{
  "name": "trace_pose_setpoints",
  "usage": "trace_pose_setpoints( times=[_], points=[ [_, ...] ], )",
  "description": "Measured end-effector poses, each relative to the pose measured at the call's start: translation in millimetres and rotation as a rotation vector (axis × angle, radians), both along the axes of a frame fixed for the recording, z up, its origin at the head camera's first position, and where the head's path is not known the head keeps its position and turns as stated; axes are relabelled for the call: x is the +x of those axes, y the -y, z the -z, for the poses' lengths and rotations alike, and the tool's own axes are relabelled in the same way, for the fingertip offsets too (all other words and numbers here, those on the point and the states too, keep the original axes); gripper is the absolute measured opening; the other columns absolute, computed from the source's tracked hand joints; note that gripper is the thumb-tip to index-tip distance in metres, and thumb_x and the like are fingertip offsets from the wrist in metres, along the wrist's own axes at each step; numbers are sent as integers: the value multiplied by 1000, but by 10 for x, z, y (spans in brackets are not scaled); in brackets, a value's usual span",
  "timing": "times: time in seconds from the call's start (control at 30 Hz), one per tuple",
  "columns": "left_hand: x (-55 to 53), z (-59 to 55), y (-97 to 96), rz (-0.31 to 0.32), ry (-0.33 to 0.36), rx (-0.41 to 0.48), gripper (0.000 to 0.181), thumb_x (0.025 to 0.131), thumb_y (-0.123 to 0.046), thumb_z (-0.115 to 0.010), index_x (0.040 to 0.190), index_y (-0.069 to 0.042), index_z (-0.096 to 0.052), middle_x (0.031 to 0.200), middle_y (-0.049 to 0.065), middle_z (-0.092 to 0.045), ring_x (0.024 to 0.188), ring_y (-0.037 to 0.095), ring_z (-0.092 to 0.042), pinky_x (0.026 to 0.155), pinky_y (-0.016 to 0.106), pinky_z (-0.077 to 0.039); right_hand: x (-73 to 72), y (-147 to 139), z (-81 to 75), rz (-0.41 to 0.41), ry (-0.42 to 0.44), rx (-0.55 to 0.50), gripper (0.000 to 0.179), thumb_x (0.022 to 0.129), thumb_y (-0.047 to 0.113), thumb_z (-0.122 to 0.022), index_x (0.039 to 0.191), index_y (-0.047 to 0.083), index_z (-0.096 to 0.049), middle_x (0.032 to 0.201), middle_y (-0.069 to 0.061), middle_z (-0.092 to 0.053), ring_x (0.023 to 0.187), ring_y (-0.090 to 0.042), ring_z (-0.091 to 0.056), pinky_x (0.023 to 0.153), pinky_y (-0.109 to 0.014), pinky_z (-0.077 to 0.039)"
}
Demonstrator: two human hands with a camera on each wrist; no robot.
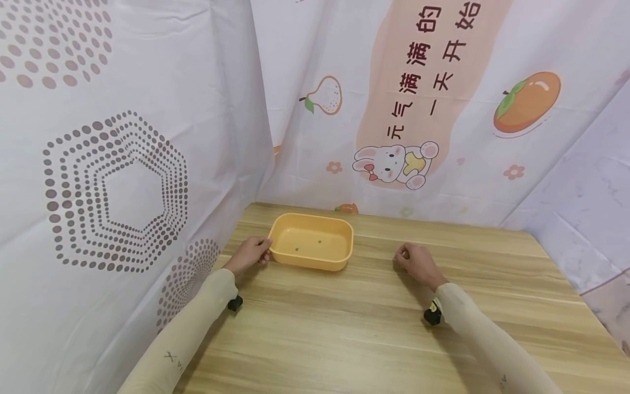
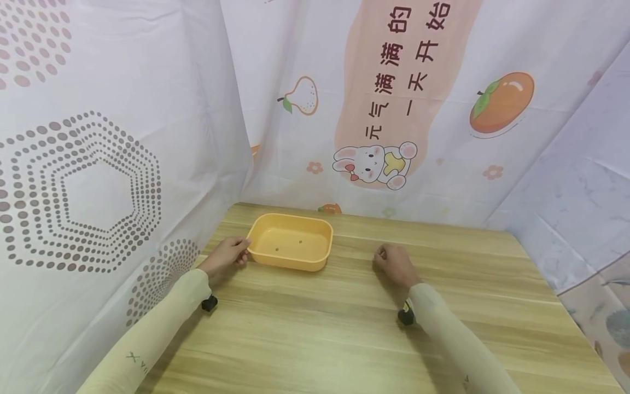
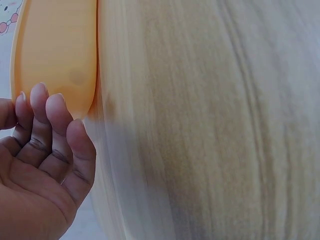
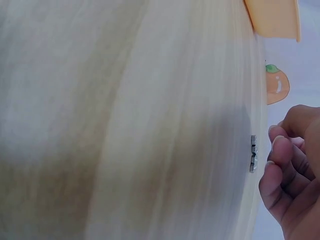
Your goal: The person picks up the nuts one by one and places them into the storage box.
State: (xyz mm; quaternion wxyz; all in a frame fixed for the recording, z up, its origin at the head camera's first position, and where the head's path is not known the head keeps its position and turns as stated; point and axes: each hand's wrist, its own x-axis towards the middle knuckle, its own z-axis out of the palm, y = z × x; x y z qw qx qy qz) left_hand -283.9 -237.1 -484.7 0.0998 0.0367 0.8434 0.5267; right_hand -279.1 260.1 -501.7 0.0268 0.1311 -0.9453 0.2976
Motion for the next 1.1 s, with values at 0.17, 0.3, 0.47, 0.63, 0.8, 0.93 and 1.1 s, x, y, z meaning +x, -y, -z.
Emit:
trace_pose_setpoints(
  times=[0.17,0.3,0.47,0.63,0.8,0.93,1.1],
  points=[
    [0,11,6,2,-1,-1,36,111,-30,-49,97,-1,-64,82,8,-62,69,16,-59,63,27,-54,-8,30,-6,-11,-28,10,13,100,11,-58,99,3,-69,81,-3,-70,61,-12,-59,55,-29,-49],
    [5,11,5,5,3,5,35,111,-30,-49,98,-1,-64,82,8,-62,69,17,-59,63,27,-54,-2,70,-20,-31,-74,27,13,98,11,-59,97,3,-70,81,-3,-69,63,-13,-56,60,-30,-48],
    [-4,15,6,10,2,20,35,111,-30,-50,100,0,-64,82,9,-63,70,17,-59,63,28,-55,-7,118,-36,-40,-104,29,14,98,10,-58,98,2,-70,78,-2,-67,62,-13,-53,62,-32,-47],
    [-9,16,10,13,10,20,34,111,-29,-50,100,0,-64,83,9,-63,70,18,-59,64,29,-55,-21,168,-57,-30,-103,29,13,98,11,-59,97,3,-70,75,-1,-65,61,-13,-53,61,-31,-46],
    [-18,21,16,19,9,11,35,111,-30,-49,101,0,-64,83,8,-62,70,16,-59,65,29,-55,-29,204,-87,-35,-97,22,13,98,11,-59,98,3,-70,74,-1,-64,60,-14,-52,60,-32,-45],
    [-31,21,14,6,22,21,34,111,-29,-49,99,0,-63,83,8,-62,70,16,-59,64,28,-55,-35,232,-97,-39,-105,31,14,99,11,-60,100,3,-70,74,0,-65,60,-13,-51,62,-33,-45],
    [-39,24,15,-13,42,38,33,111,-29,-50,99,-1,-62,84,8,-62,70,15,-59,64,27,-54,-35,295,-122,-37,-117,32,12,100,14,-63,100,4,-71,75,1,-65,62,-12,-53,64,-33,-47]
  ],
)
